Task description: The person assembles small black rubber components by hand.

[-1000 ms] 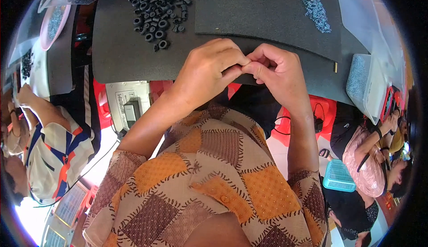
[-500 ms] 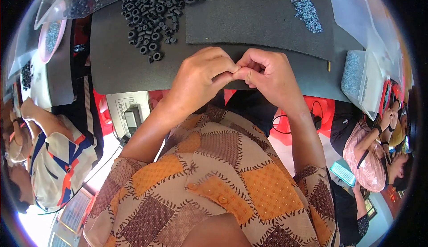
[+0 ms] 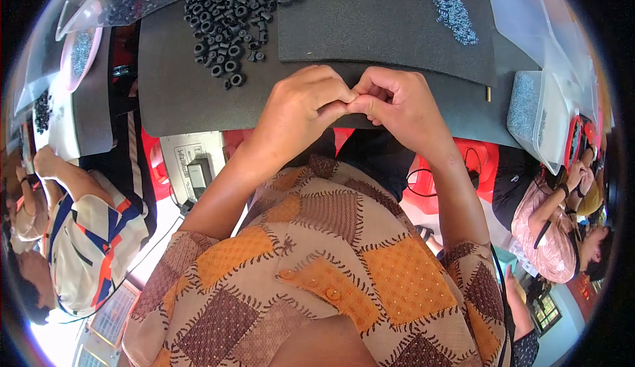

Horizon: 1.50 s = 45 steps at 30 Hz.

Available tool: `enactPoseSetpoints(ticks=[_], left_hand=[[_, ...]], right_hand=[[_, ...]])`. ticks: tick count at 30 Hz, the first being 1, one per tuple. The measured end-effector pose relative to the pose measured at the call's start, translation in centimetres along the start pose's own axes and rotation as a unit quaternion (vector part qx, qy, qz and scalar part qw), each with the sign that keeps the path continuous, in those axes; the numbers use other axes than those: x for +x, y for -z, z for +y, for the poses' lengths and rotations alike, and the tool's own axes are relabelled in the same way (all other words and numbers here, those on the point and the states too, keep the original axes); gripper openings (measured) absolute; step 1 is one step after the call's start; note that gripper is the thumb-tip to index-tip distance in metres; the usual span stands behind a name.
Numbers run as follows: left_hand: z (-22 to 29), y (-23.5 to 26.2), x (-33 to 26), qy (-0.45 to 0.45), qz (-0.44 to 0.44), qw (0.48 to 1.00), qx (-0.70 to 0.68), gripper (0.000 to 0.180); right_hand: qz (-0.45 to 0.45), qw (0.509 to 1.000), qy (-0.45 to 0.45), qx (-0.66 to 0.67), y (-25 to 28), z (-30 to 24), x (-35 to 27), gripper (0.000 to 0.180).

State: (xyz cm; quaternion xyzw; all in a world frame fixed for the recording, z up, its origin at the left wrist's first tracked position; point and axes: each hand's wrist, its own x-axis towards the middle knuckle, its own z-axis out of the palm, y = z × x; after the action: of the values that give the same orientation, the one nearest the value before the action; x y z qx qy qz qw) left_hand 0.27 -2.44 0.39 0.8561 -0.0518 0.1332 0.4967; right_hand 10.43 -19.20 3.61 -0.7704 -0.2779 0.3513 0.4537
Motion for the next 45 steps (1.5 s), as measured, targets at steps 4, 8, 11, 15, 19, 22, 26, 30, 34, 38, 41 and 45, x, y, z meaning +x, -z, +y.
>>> enactPoseSetpoints(ticks=[4,8,11,15,19,22,26,30,34,38,41,45], left_hand=[[-0.4,0.0,0.3,-0.022,-0.004,0.999,0.028,0.017],[0.2,-0.4,0.5,-0.023,0.037,0.999,0.000,0.017],[0.5,0.2,0.5,-0.035,0.019,0.999,0.002,0.015],[0.6,0.5,0.2,0.118,0.029,0.977,-0.177,0.015],[1.0,0.1,1.0,0.202,0.027,0.916,-0.344,0.017],[1.6,0.0,1.6,0.196,0.034,0.893,-0.403,0.020],[1.3,-0.2,1.7,0.200,0.028,0.877,-0.435,0.021],[1.1,-0.5,1.7,0.229,0.035,0.837,-0.495,0.023],[1.2,-0.9,1.7,0.216,0.017,0.849,-0.482,0.024],[1.3,-0.7,1.8,0.223,0.014,0.845,-0.486,0.019],[1.0,-0.8,1.9,0.232,0.015,0.844,-0.483,0.019],[0.9,-0.8,1.9,0.223,0.022,0.846,-0.483,0.018]], right_hand=[[0.004,0.999,0.024,-0.034,0.0,0.1,0.4,0.018],[0.005,1.000,0.000,-0.023,0.4,0.1,0.1,0.019],[0.000,0.998,0.004,0.064,0.6,0.9,-0.3,0.014],[0.037,0.987,0.079,0.137,0.0,2.1,-0.9,0.027],[0.109,0.965,0.149,0.186,-1.7,2.0,-0.9,0.028],[0.159,0.949,0.192,0.191,-1.7,2.4,-0.6,0.022],[0.147,0.950,0.183,0.204,-1.2,1.8,-1.1,0.018],[0.181,0.931,0.200,0.244,-1.5,0.8,-1.4,0.016],[0.189,0.935,0.239,0.179,-0.7,1.0,-1.8,0.015],[0.165,0.946,0.157,0.229,-0.3,1.1,-2.0,0.012],[0.150,0.946,0.122,0.260,-0.3,1.0,-2.0,0.010],[0.157,0.941,0.145,0.261,-0.6,0.8,-1.7,0.009]])
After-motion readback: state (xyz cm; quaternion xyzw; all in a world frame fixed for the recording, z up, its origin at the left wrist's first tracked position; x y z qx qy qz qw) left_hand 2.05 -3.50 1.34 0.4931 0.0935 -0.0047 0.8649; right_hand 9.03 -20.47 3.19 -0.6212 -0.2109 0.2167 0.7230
